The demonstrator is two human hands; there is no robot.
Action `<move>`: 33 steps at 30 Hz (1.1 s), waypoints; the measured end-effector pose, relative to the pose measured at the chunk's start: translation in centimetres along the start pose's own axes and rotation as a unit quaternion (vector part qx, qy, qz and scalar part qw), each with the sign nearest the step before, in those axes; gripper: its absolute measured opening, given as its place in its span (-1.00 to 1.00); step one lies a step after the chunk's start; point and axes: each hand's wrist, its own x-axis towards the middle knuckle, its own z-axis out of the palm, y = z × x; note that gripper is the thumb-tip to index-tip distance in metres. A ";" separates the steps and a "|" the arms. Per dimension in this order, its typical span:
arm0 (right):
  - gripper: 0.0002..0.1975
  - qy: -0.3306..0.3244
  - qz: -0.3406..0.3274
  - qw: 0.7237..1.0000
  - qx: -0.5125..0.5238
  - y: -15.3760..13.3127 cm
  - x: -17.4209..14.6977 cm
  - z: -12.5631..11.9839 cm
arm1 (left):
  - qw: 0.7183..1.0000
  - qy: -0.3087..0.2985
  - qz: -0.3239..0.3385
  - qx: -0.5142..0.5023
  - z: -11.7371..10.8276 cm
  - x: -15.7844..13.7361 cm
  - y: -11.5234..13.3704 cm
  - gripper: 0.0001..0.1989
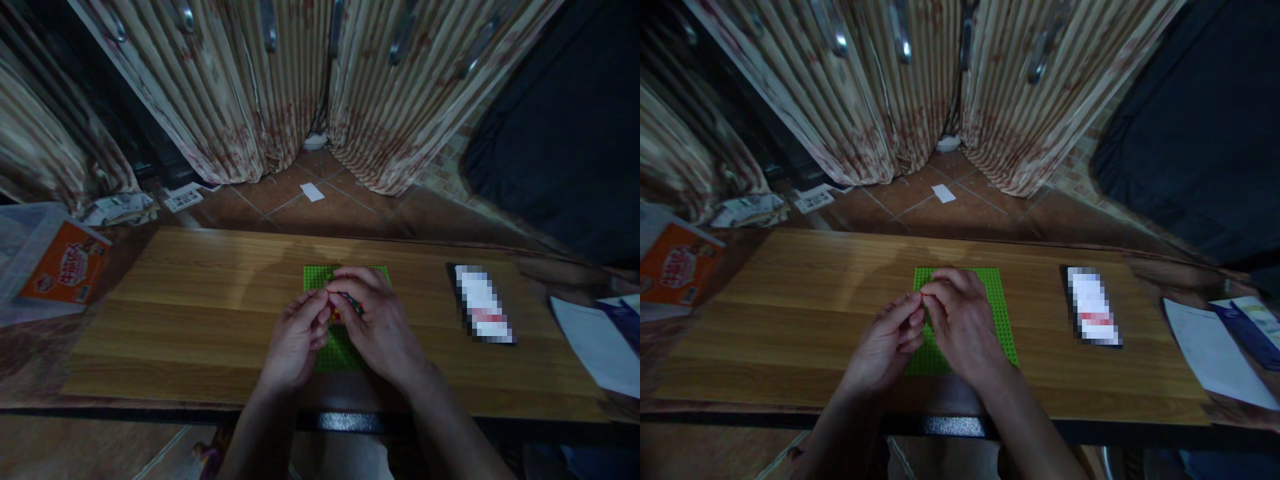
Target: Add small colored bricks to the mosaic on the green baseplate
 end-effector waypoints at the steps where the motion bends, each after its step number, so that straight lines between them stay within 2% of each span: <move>1: -0.88 0.001 0.000 1.000 0.001 0.0 0.0 0.0 | 1.000 0.000 -0.002 -0.001 0.0 0.0 0.0 -0.74; 20: -0.87 -0.004 0.021 1.000 0.004 0.5 0.0 0.2 | 1.000 0.006 -0.003 0.002 0.0 0.1 0.0 -0.74; 27: -0.86 0.013 0.039 0.999 0.007 1.3 0.0 0.1 | 1.000 0.005 -0.009 0.001 -0.2 0.3 -0.1 -0.74; 33: -0.86 0.050 0.045 0.998 -0.015 3.1 0.0 -0.5 | 0.999 0.029 0.003 -0.033 -0.5 0.3 -0.1 -0.73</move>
